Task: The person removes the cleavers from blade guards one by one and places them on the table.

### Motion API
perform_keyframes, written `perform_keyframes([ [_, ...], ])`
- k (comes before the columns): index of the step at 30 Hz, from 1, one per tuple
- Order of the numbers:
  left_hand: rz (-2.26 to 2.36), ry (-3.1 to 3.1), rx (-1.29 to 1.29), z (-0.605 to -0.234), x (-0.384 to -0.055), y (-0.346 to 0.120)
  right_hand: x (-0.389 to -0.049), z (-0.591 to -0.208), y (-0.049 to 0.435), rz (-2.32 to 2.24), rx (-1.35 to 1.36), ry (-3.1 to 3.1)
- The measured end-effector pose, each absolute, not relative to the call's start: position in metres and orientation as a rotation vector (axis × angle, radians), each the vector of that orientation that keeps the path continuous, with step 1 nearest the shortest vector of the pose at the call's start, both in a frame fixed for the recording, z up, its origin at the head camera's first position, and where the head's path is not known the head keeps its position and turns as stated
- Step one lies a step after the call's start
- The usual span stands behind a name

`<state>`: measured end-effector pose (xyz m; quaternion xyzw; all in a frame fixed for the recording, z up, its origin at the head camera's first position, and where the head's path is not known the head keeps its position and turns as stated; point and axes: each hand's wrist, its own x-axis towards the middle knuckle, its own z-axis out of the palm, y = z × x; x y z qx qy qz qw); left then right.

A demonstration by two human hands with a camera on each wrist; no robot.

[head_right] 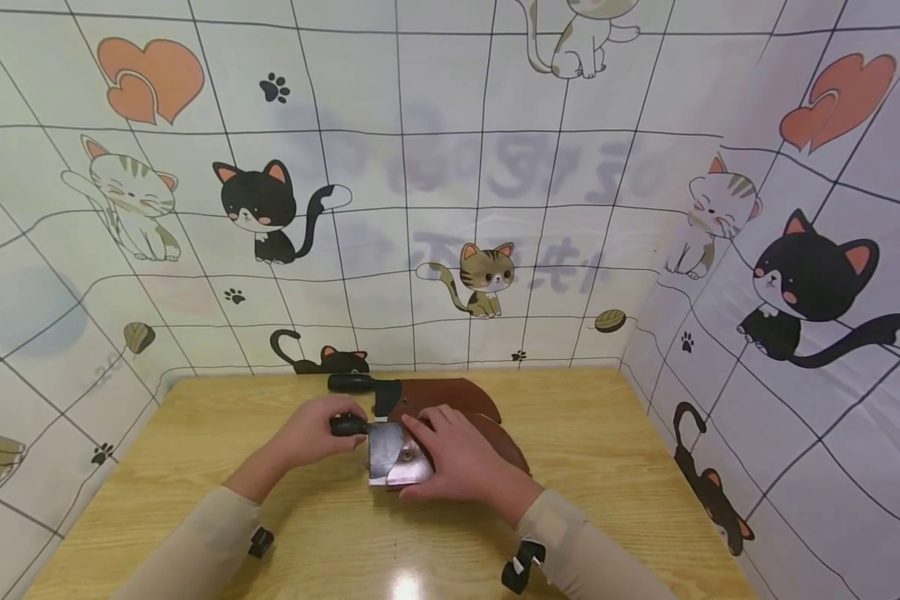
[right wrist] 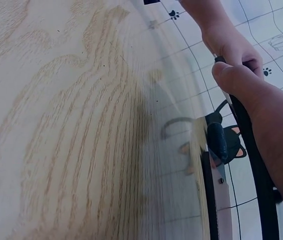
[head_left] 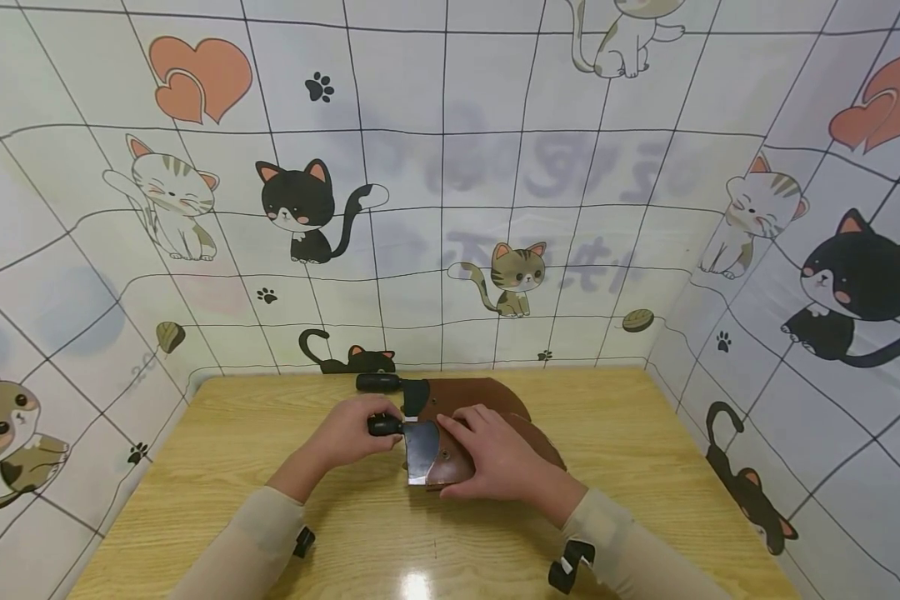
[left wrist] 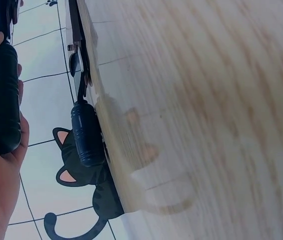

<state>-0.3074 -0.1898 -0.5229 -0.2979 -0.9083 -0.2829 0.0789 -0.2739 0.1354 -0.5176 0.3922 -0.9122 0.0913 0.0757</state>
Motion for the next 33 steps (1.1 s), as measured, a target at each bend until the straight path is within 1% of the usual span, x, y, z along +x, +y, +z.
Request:
perform_keyframes([
  [33,-0.721,-2.684,-0.922,-0.5251,-0.3084,-0.1862,-0.2732,-0.5174,0.1371,0.232,1.14,-2.748],
])
